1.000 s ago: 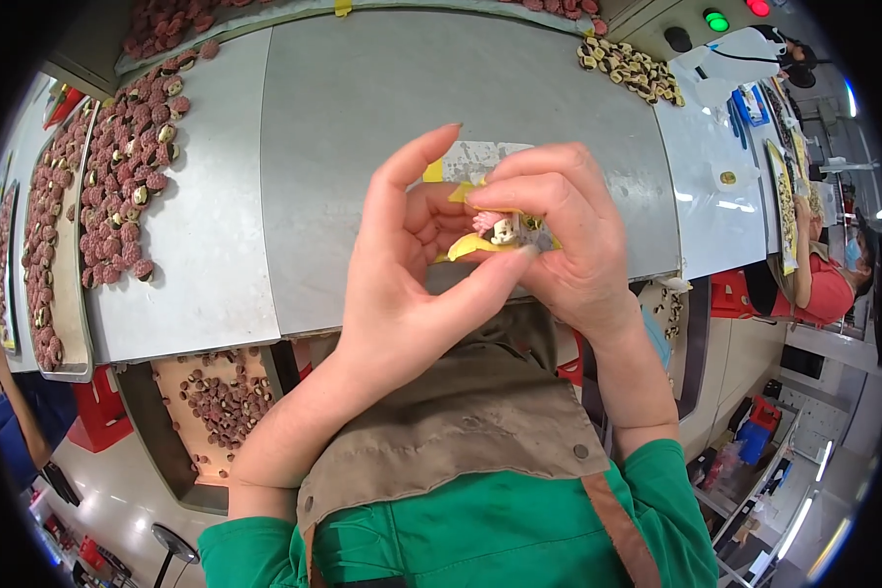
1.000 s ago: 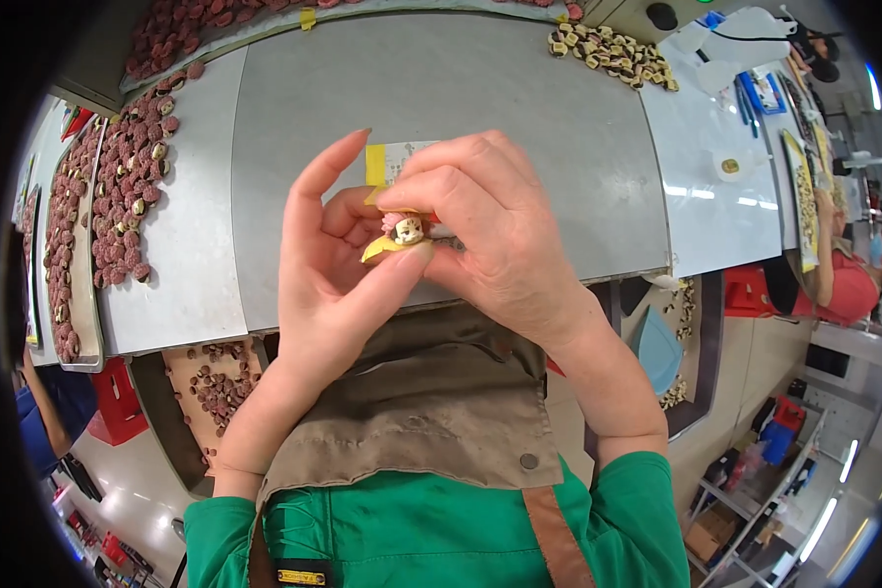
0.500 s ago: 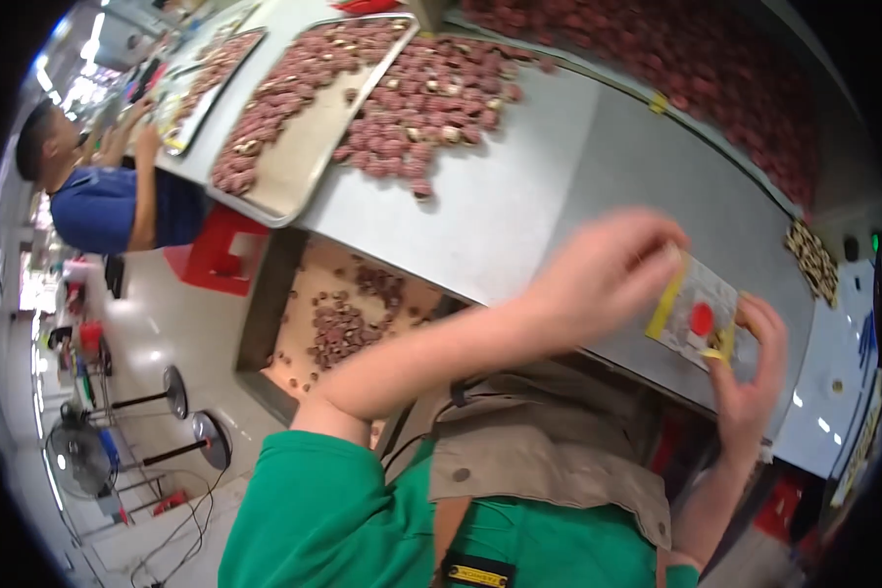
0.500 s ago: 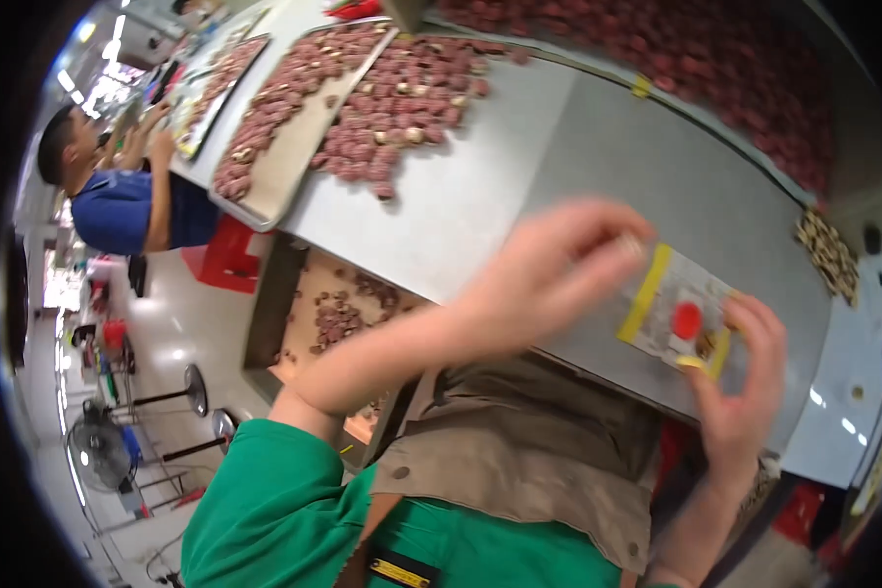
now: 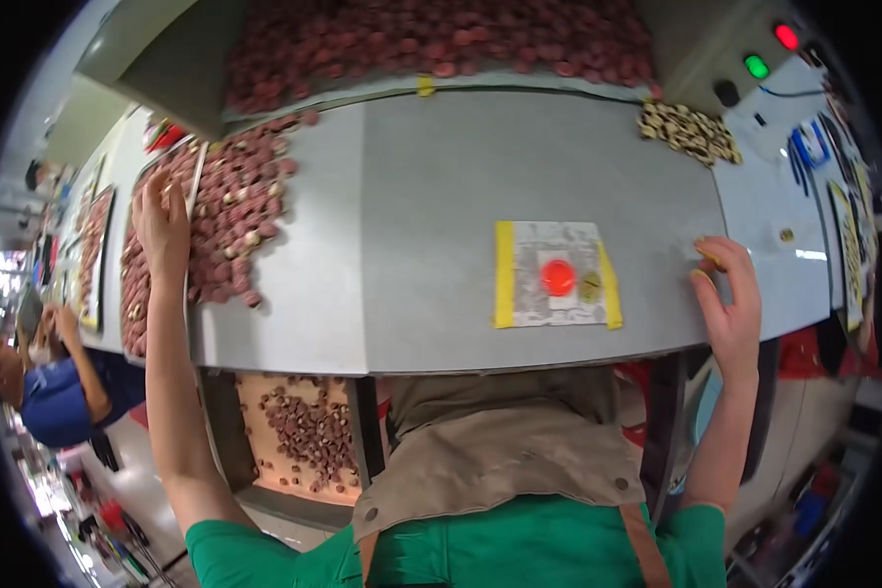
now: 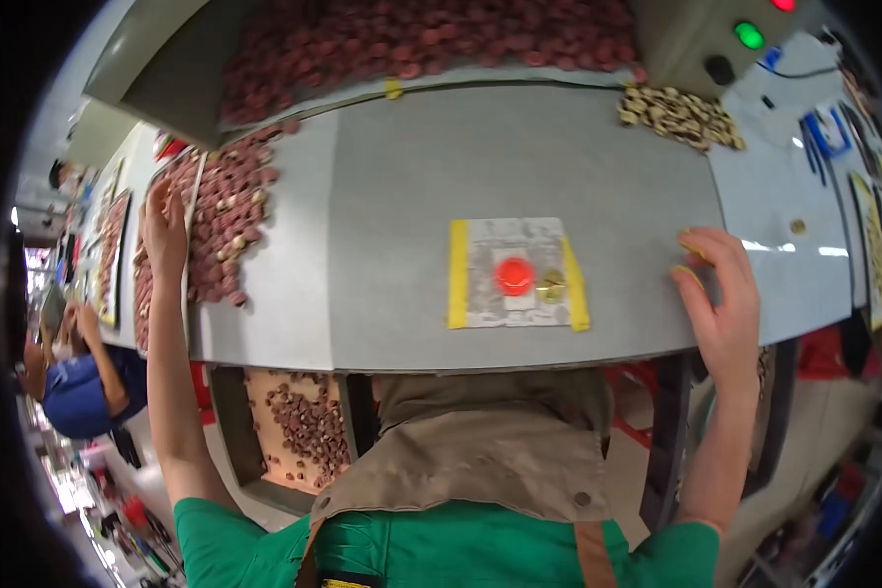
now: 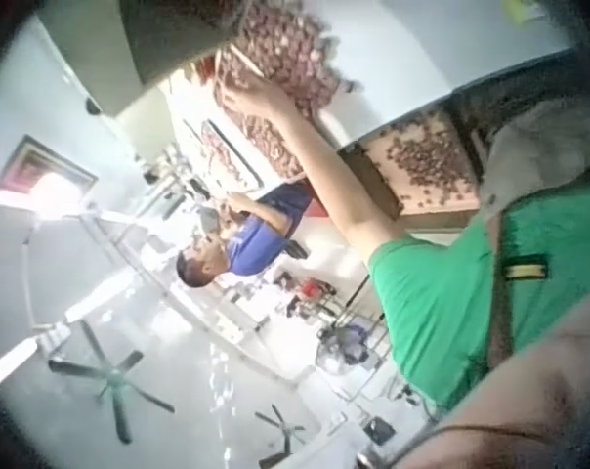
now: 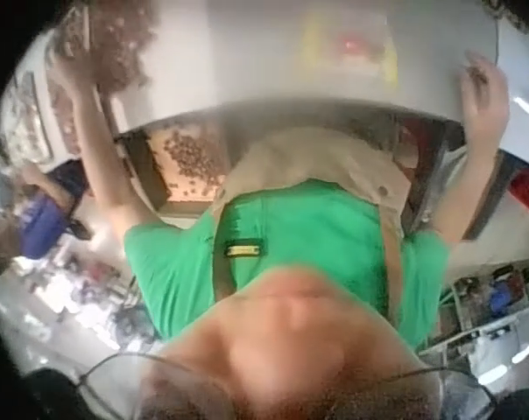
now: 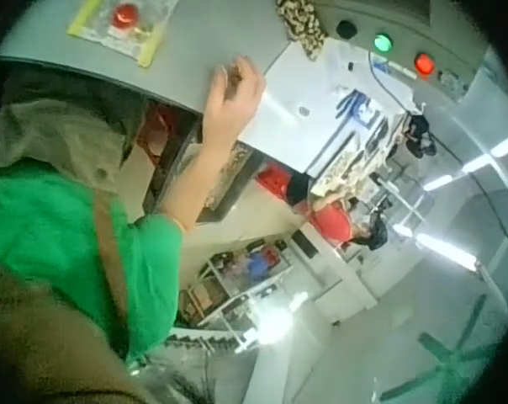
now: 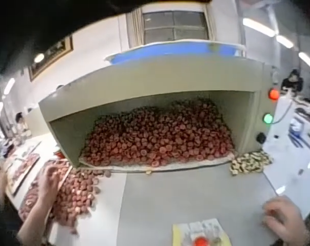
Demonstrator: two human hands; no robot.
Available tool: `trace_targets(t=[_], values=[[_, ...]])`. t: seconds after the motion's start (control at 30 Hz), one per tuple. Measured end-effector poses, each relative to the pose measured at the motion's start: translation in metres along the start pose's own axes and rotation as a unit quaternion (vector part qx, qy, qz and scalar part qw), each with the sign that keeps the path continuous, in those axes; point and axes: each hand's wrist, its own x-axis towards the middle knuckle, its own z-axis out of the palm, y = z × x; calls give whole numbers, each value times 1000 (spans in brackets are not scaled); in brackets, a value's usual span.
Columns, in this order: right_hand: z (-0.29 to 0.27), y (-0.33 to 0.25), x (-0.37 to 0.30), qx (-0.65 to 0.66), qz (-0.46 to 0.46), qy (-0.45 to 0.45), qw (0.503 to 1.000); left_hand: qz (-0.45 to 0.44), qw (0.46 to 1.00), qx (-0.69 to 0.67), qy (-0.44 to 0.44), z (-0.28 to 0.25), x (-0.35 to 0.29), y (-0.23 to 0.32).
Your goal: The person assembles small figurine heads by applying adhesive to components by hand, joining the face and hair pieces together, and placing the assembled pieces onto a tray.
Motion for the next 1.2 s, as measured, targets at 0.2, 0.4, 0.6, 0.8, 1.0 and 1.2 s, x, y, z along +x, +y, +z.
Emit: trace_targets(t=[0.2, 0.4, 0.6, 0.8, 1.0, 1.2], values=[[9, 4, 50, 31, 58, -19, 998, 169, 951, -245, -78, 59, 38, 190], [38, 18, 109, -86, -59, 38, 994, 115, 935, -325, -77, 114, 41, 270], [49, 26, 112, -178, -128, 75, 973, 141, 936, -309, -87, 108, 41, 257], [37, 12, 88, -157, -148, 35, 976, -49, 830, -543, -114, 89, 43, 237], [11, 18, 48, -93, -79, -4, 993, -111, 712, -643, -258, -7, -26, 273], [10, -13, 36, 3, -21, 0, 1000, -280, 500, -761, -305, -27, -81, 293]])
